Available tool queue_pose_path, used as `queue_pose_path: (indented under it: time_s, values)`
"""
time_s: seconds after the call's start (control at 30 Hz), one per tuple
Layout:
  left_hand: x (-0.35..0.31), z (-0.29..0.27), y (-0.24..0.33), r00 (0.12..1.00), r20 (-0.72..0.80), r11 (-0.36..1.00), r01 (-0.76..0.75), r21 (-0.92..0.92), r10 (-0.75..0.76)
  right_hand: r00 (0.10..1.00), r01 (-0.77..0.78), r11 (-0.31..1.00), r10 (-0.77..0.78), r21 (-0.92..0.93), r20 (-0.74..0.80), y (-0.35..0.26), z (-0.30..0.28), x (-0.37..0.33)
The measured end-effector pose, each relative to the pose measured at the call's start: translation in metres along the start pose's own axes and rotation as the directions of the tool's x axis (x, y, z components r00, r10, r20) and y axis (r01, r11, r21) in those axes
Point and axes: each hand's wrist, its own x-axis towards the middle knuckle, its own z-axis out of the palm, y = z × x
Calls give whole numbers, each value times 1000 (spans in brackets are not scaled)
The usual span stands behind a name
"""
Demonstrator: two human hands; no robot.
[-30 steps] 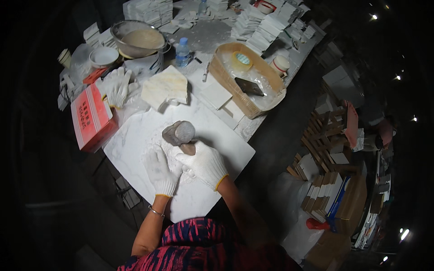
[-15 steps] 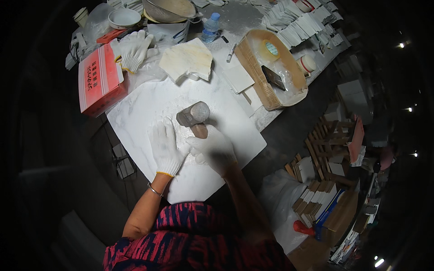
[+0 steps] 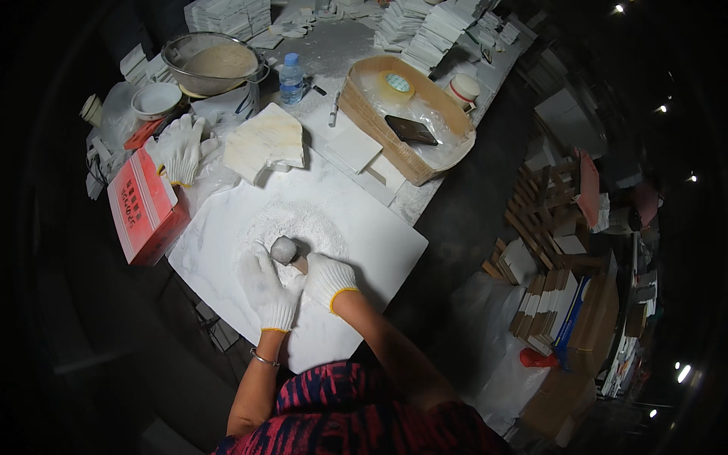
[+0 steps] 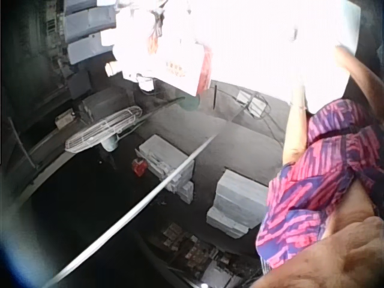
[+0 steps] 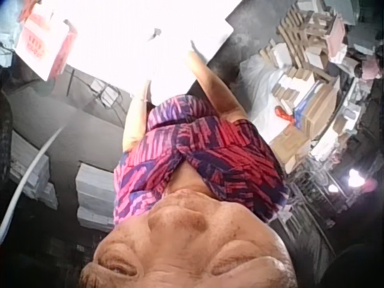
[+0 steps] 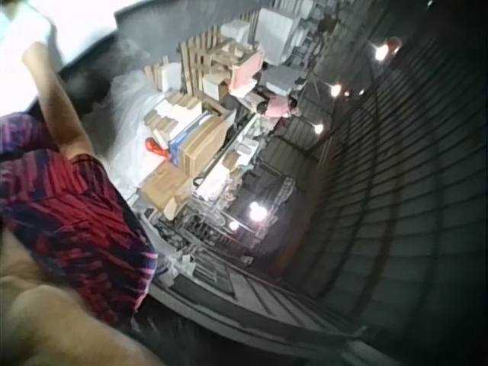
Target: The person uses a hammer to crush a white powdery substance on a white sheet. They then gather the crushed powder and transfer it into a sieve placed over a bowl.
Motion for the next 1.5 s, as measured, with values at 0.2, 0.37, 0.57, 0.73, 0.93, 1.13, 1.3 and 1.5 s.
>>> queue_pose_path:
  time_s: [0.2, 0.37, 0.57, 0.73, 0.93, 1.13, 1.3, 1.5]
  values:
    - [2, 1, -6, 1000, -6, 1000, 5, 13, -5, 972, 231, 970, -234, -68, -30, -11, -41, -45]
    - [2, 2, 0, 999, -33, 1000, -27, 15, 28, 755, 504, 799, -223, 329, -616, 32, -56, -20]
    - [4, 1, 9, 999, 38, 1000, -20, -19, 21, 518, 721, 600, -135, 346, -845, 78, -54, 106]
    - [4, 6, 5, 997, 40, 996, 70, -60, -67, 458, 788, 601, -423, 136, -782, 30, -46, 141]
    - [-20, 32, -32, 995, 15, 973, 101, -206, -101, 474, 879, 382, -643, 284, -602, 26, -8, 141]
    - [-27, 52, -42, 959, 51, 819, 266, -509, -279, 344, 939, 242, -672, 245, -656, 33, -31, 114]
    - [-15, 30, -23, 992, -89, 970, 70, -234, -93, 447, 800, 598, -657, -57, -607, 40, -60, 142]
    - [-11, 19, -7, 993, -44, 980, 101, -172, -110, 395, 917, 368, -794, 153, -461, 24, -36, 102]
